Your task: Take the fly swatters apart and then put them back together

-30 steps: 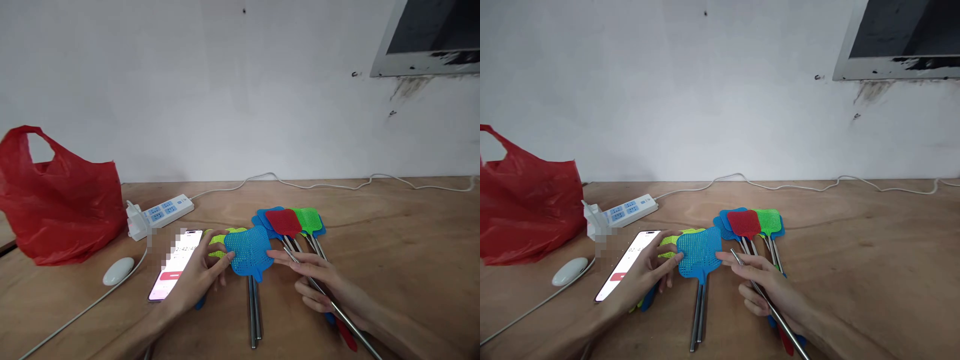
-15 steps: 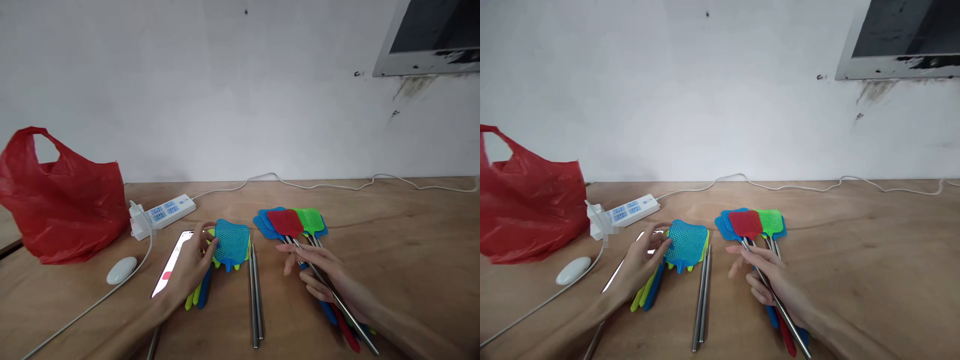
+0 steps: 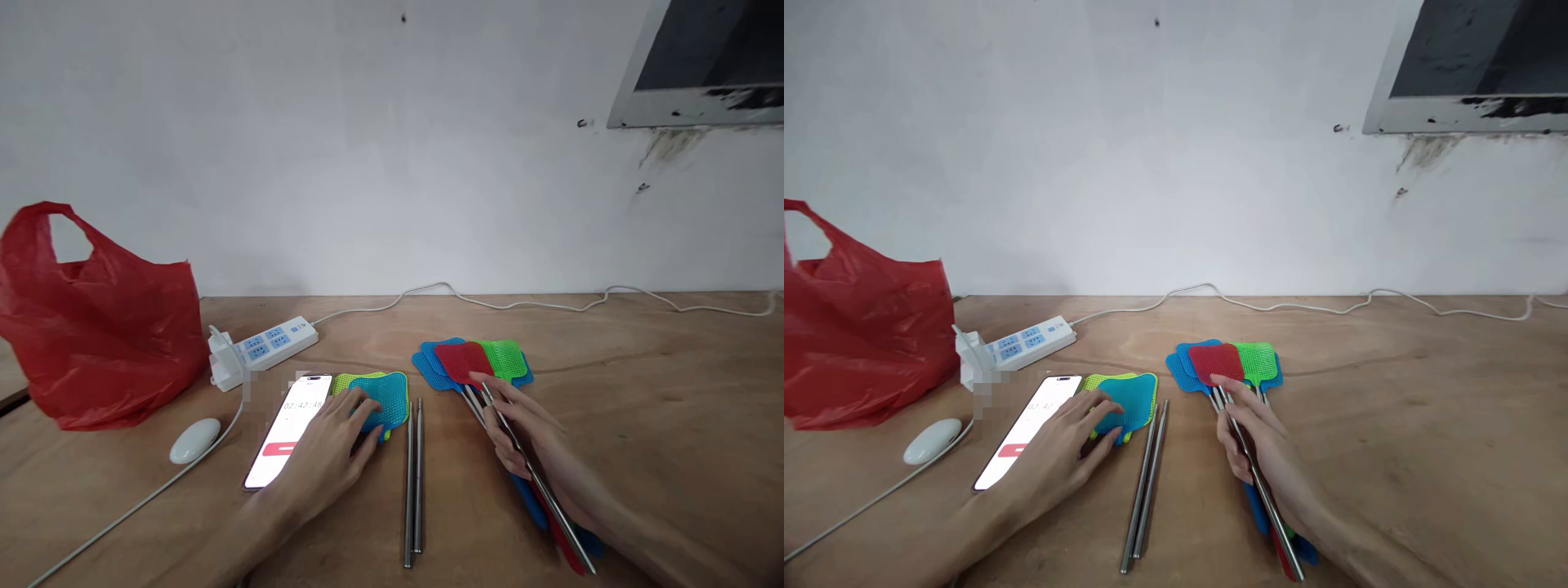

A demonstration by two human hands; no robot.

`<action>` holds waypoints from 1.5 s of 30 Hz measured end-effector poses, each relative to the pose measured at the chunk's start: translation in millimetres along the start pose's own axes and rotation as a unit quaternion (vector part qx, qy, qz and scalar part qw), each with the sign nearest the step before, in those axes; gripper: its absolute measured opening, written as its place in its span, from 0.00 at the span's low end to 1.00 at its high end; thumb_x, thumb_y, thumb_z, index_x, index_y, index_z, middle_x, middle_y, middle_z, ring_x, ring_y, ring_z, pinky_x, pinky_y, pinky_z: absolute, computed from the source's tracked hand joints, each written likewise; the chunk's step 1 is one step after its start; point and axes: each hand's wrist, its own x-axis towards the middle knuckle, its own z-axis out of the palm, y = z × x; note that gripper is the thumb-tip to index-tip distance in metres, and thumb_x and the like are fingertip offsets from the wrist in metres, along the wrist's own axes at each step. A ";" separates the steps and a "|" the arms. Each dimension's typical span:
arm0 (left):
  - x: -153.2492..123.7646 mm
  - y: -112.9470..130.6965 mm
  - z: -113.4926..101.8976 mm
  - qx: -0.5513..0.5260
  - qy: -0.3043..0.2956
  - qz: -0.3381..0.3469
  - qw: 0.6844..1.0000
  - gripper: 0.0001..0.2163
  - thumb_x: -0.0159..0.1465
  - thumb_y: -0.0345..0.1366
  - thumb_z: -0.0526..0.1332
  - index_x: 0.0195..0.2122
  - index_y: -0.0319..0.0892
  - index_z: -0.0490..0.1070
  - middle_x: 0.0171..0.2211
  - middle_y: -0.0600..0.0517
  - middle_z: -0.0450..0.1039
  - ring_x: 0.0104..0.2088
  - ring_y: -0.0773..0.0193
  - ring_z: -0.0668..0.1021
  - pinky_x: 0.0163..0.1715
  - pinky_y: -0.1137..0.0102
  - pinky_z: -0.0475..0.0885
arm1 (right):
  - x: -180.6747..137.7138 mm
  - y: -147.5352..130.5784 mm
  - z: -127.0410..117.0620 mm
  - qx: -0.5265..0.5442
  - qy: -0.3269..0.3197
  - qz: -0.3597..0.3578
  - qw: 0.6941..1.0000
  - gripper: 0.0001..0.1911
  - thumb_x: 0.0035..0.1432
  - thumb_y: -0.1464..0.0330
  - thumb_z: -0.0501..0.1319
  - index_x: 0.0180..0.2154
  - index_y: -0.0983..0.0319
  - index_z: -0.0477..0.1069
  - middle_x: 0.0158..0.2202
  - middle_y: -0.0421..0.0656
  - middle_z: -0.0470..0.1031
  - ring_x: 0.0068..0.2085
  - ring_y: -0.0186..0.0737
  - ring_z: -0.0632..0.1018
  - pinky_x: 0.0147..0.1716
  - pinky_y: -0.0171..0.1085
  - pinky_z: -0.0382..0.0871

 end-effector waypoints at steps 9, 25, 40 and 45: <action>-1.3 7.8 -1.9 -0.046 -0.046 0.011 0.998 0.09 0.72 0.35 0.51 0.46 0.43 0.70 0.44 0.46 0.71 0.43 0.51 0.75 0.43 0.56 0.71 | 8.1 4.7 -1.6 -0.122 0.001 -0.121 0.985 0.24 0.58 0.51 0.64 0.50 0.57 0.69 0.28 0.38 0.76 0.15 0.26 0.61 0.16 0.31 0.52; -2.3 14.1 -10.2 -0.098 -0.105 0.144 0.979 0.12 0.71 0.30 0.56 0.54 0.46 0.71 0.48 0.48 0.75 0.47 0.54 0.75 0.50 0.59 0.67 | 16.9 26.2 -18.5 -0.453 -0.003 -0.358 0.816 0.18 0.61 0.72 0.57 0.52 0.57 0.71 0.52 0.48 0.76 0.54 0.51 0.74 0.54 0.53 0.66; -2.6 15.4 -5.3 -0.093 -0.112 0.151 0.978 0.14 0.70 0.34 0.62 0.56 0.44 0.71 0.50 0.48 0.75 0.49 0.54 0.76 0.52 0.60 0.68 | -9.1 8.9 -5.7 -0.538 -0.287 -0.314 0.728 0.27 0.48 0.46 0.68 0.25 0.59 0.60 0.26 0.38 0.67 0.33 0.40 0.68 0.42 0.45 0.61; -3.2 16.0 -4.9 -0.098 -0.098 0.149 0.979 0.13 0.70 0.36 0.61 0.55 0.45 0.71 0.50 0.48 0.76 0.48 0.54 0.76 0.51 0.60 0.69 | -16.0 19.9 1.9 -0.573 -0.260 -0.323 0.707 0.26 0.48 0.46 0.69 0.23 0.59 0.62 0.26 0.40 0.71 0.34 0.42 0.69 0.46 0.48 0.61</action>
